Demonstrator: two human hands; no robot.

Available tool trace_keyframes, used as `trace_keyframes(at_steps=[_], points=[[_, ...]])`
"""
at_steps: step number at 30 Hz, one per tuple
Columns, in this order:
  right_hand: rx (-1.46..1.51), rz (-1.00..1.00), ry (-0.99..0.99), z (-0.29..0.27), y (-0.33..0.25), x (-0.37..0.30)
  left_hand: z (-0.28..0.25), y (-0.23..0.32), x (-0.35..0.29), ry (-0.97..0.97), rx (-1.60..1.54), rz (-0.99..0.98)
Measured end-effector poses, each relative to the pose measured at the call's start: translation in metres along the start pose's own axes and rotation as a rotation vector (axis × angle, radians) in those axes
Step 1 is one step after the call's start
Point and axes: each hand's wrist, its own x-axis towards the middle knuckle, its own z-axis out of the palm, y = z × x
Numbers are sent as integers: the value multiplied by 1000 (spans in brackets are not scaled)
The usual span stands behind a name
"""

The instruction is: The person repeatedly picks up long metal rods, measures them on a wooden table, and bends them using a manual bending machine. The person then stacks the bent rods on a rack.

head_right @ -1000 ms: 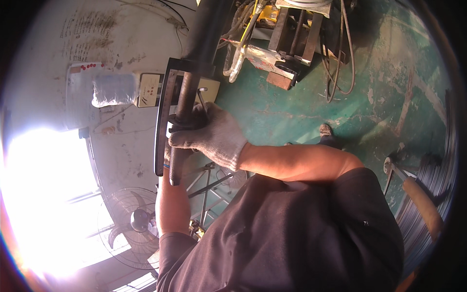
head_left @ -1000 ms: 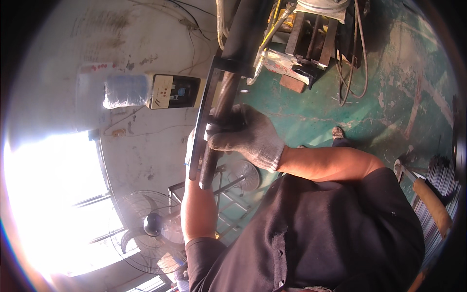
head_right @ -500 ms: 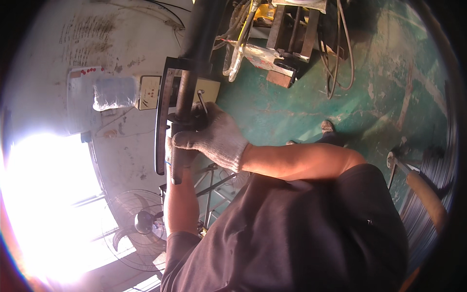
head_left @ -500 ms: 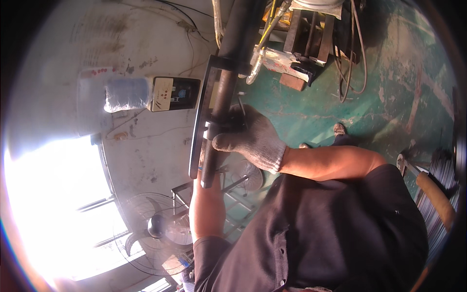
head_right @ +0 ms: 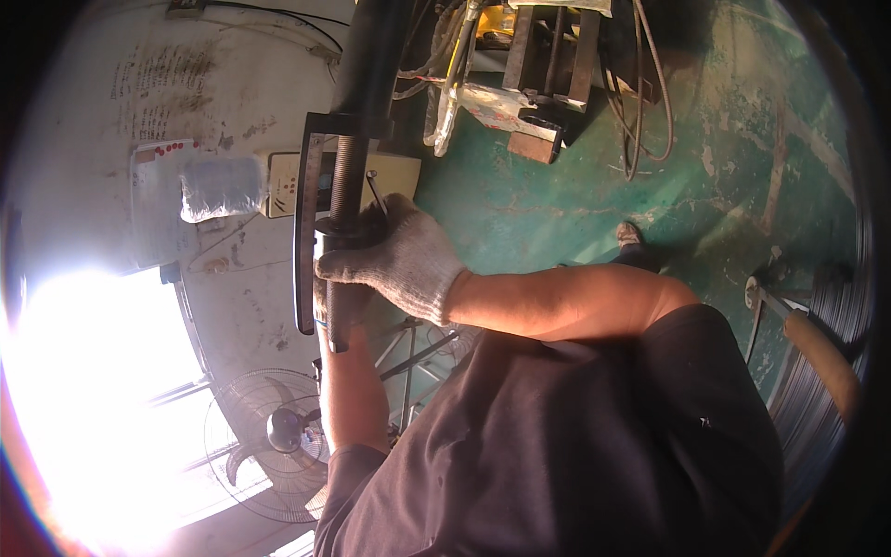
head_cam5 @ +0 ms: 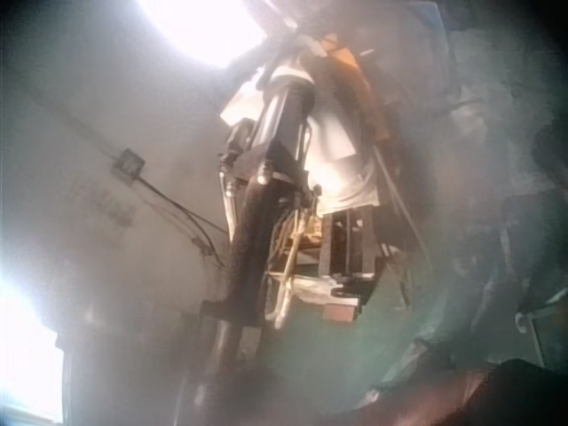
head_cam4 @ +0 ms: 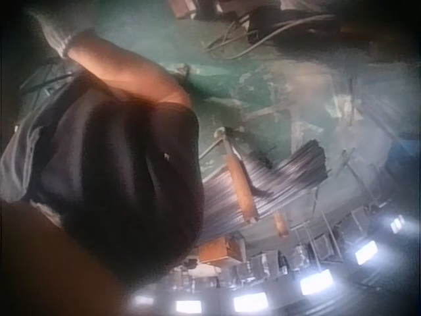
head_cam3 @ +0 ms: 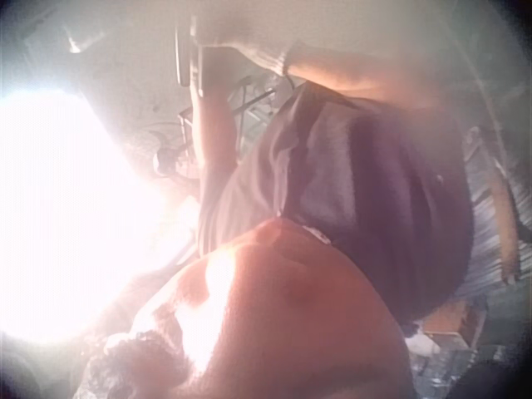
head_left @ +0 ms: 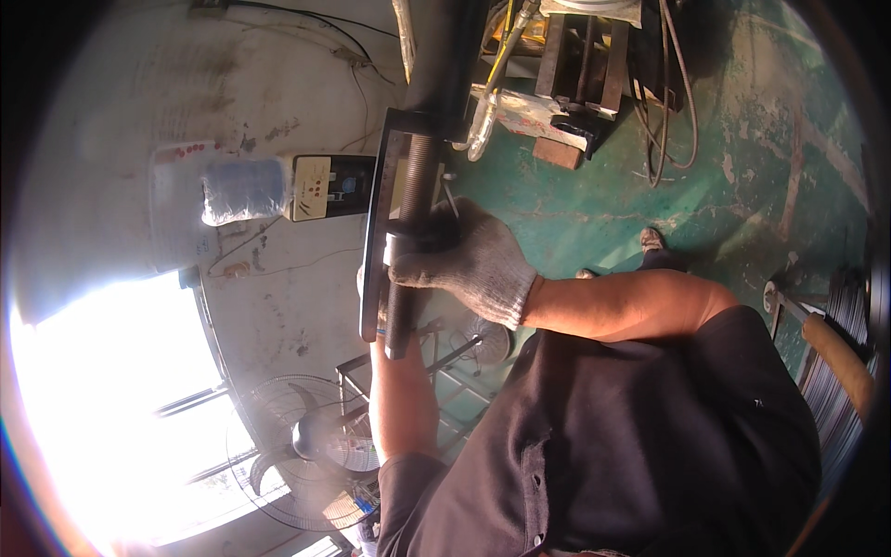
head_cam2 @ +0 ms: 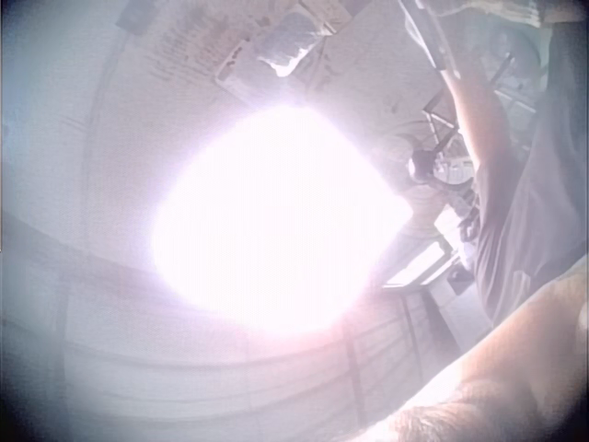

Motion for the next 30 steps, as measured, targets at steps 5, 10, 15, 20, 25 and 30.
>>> trace_keyframes(at_steps=[5,10,15,20,25,30], points=[[55,46,-26,1,8,5,-1,3,1,2,28,15],[-15,20,-19,0,7,4,-8,-4,-5,16,89,24],[33,11,-34,-1,1,2,-14,-13,-11,36,152,44],[258,-34,-132,-1,17,9,-20,-25,-14,52,213,82],[305,29,-233,-9,4,9,-15,0,-14,127,147,-55],[348,24,-256,-8,7,10,-22,38,-5,0,182,-84]])
